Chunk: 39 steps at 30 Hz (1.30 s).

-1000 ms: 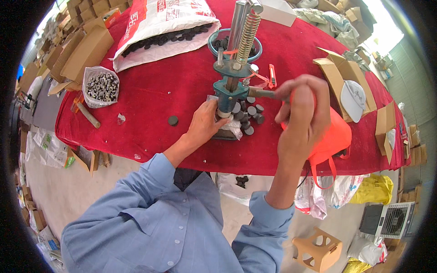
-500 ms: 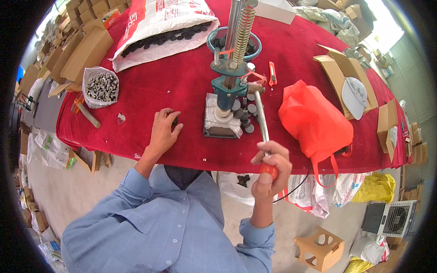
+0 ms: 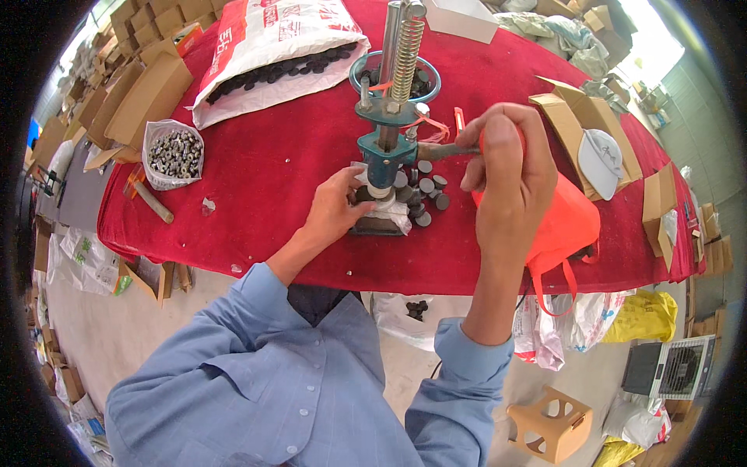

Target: The person assembles metal components onto circular rubber disks using a manual press.

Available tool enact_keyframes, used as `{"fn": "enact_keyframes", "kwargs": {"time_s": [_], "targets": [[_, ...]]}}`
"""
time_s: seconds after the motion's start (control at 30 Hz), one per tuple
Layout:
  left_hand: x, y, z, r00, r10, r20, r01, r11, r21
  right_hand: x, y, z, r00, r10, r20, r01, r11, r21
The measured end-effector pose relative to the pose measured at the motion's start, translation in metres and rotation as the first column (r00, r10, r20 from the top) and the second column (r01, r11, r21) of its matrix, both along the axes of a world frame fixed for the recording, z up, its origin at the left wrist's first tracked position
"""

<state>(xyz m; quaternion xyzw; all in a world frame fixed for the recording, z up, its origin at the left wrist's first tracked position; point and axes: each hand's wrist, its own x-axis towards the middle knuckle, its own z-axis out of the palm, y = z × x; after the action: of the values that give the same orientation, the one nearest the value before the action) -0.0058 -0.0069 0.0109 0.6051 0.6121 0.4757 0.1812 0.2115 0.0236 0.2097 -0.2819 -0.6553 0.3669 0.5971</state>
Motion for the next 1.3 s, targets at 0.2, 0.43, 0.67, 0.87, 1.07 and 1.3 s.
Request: {"fn": "enact_keyframes", "kwargs": {"time_s": [0.2,0.43,0.67,0.87,1.07,1.3], "targets": [[0.017,0.01,-0.005,0.999,-0.009,-0.037,0.01,0.999,0.036,-0.004,0.0,-0.003,0.998,-0.03,-0.046,0.031,0.999,0.02],[0.012,0.002,-0.008,1.0,-0.001,-0.003,0.001,1.0,0.021,0.011,-0.038,-0.08,0.991,-0.069,-0.112,0.095,0.964,0.249],[0.0,-0.015,-0.013,1.0,0.001,0.012,-0.002,0.998,0.061,0.019,-0.084,-0.168,0.976,-0.121,-0.178,0.149,0.977,0.153],[0.019,0.002,-0.005,0.994,-0.046,0.098,0.037,0.995,0.091,0.021,-0.065,-0.126,0.991,-0.083,-0.1,0.103,0.973,0.205],[0.021,0.007,-0.007,1.0,0.006,0.013,-0.007,0.998,0.069,0.003,-0.027,-0.053,0.992,-0.107,-0.061,0.116,0.98,0.162],[-0.008,-0.028,-0.01,0.937,-0.078,0.341,0.084,0.996,-0.001,-0.023,0.039,-0.003,1.0,-0.018,0.006,0.018,0.998,0.057]]}}
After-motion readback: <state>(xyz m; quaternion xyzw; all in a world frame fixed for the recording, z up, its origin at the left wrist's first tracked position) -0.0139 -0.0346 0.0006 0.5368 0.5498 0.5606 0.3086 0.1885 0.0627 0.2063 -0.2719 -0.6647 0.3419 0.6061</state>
